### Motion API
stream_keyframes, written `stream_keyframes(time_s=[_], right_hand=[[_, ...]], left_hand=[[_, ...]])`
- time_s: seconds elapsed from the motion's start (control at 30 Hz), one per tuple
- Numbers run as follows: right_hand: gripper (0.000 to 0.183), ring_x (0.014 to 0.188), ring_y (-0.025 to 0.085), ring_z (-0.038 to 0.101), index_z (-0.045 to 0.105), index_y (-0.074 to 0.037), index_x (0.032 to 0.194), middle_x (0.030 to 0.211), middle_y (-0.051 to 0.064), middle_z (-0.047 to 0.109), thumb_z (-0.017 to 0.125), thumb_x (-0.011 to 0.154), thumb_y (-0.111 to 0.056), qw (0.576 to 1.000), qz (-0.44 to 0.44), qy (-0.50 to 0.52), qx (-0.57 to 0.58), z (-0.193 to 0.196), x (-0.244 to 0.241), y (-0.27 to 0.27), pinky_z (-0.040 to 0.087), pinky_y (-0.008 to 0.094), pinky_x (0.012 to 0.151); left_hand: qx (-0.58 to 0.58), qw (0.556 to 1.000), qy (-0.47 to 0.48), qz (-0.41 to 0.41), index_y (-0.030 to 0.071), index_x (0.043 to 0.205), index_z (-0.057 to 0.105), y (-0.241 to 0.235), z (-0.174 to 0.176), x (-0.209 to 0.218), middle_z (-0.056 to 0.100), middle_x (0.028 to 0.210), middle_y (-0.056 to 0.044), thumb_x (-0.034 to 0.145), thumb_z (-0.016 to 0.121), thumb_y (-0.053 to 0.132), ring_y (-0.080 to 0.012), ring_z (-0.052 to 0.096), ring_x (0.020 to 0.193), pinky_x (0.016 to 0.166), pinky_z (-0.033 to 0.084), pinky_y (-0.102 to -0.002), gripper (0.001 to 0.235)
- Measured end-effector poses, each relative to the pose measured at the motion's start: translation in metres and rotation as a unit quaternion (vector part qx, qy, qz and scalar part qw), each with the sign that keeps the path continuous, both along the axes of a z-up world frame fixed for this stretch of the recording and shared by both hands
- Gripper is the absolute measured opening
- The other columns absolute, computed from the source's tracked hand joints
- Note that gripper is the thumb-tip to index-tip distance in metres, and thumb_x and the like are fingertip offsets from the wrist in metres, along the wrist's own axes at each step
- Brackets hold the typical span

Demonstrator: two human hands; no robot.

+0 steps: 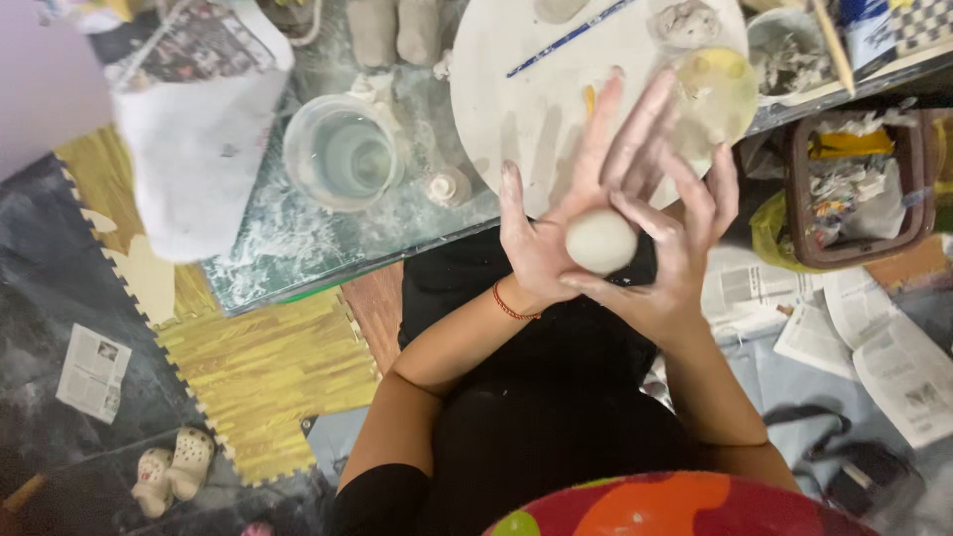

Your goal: The person shapes a small lump of clay into a smooth ball by rolling it between their palms. They repeatedly smooth the surface and place the finished ball on a white plate alongside other clay pieces.

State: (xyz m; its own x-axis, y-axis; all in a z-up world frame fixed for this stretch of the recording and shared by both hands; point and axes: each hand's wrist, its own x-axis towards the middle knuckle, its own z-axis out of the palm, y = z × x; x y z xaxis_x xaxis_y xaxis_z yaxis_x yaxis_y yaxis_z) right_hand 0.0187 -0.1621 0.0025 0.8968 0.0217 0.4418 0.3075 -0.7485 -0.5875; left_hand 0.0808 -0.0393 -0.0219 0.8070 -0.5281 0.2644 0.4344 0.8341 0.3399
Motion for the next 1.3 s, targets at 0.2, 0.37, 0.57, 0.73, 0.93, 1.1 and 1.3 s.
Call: stream_keyframes(time_s=[0.2, 0.37, 0.57, 0.73, 0.93, 1.1, 1.3], right_hand=[[0.062, 0.145, 0.034, 0.049, 0.067, -0.010, 0.123, 0.133, 0.014, 0.068, 0.087, 0.074, -0.043, 0.993, 0.048, 0.090, 0.065, -0.023, 0.015, -0.022, 0.013, 0.059, 0.129], [0.057, 0.125, 0.024, 0.065, 0.059, -0.005, 0.125, 0.120, 0.012, 0.070, 0.087, 0.077, -0.020, 0.972, -0.013, 0.143, 0.183, -0.008, 0.058, -0.040, 0.025, 0.053, 0.130], [0.061, 0.127, 0.030, 0.062, 0.057, 0.007, 0.134, 0.134, 0.023, 0.063, 0.087, 0.081, 0.006, 0.990, -0.068, 0.115, 0.045, -0.016, 0.103, -0.059, 0.050, 0.038, 0.111], [0.053, 0.128, 0.022, 0.065, 0.061, 0.000, 0.134, 0.135, 0.015, 0.066, 0.091, 0.091, 0.002, 0.969, -0.065, 0.168, 0.169, -0.020, 0.118, -0.054, 0.052, 0.033, 0.114], [0.062, 0.119, 0.021, 0.060, 0.058, -0.002, 0.127, 0.126, 0.011, 0.059, 0.100, 0.082, -0.008, 0.979, -0.052, 0.134, 0.147, -0.008, 0.124, -0.048, 0.050, 0.033, 0.108], [0.061, 0.112, 0.024, 0.057, 0.058, -0.007, 0.127, 0.123, 0.011, 0.058, 0.099, 0.081, -0.013, 0.987, -0.066, 0.133, 0.052, -0.003, 0.117, -0.053, 0.047, 0.037, 0.099], [0.062, 0.113, 0.025, 0.058, 0.058, -0.010, 0.130, 0.125, 0.006, 0.066, 0.102, 0.088, -0.022, 0.993, -0.033, 0.108, -0.034, -0.014, 0.112, -0.068, 0.033, 0.041, 0.110]], left_hand=[[0.254, 0.963, -0.071, 0.062, 0.023, 0.167, 0.007, 0.010, -0.012, 0.014, 0.006, 0.173, -0.009, 0.102, 0.024, 0.074, -0.0252, 0.006, 0.161, 0.136, 0.004, -0.045, 0.084], [0.469, 0.843, -0.160, 0.208, 0.018, 0.165, 0.028, 0.034, 0.006, 0.036, 0.029, 0.166, -0.012, 0.116, 0.048, 0.047, -0.0280, 0.027, 0.156, 0.131, 0.022, -0.043, 0.060], [0.706, 0.620, -0.256, 0.229, 0.010, 0.160, 0.032, 0.041, 0.027, 0.075, 0.035, 0.166, -0.015, 0.118, 0.058, 0.034, -0.0303, 0.035, 0.154, 0.127, 0.039, -0.040, 0.054], [0.797, 0.486, -0.279, 0.227, 0.009, 0.161, 0.030, 0.025, 0.028, 0.104, 0.027, 0.169, -0.012, 0.116, 0.052, 0.026, -0.0349, 0.026, 0.161, 0.132, 0.034, -0.044, 0.053], [0.811, 0.470, -0.258, 0.234, 0.012, 0.162, 0.029, -0.008, -0.008, 0.118, 0.023, 0.171, -0.009, 0.114, 0.052, 0.020, -0.0348, 0.019, 0.162, 0.135, 0.028, -0.044, 0.053], [0.796, 0.465, -0.293, 0.253, 0.012, 0.161, 0.028, -0.014, -0.033, 0.135, 0.020, 0.169, -0.010, 0.107, 0.065, 0.017, -0.0369, 0.015, 0.160, 0.133, 0.026, -0.047, 0.066], [0.787, 0.461, -0.319, 0.257, 0.013, 0.154, 0.040, -0.005, -0.031, 0.148, 0.040, 0.159, -0.006, 0.104, 0.075, 0.018, -0.0339, 0.031, 0.154, 0.127, 0.036, -0.045, 0.061]])
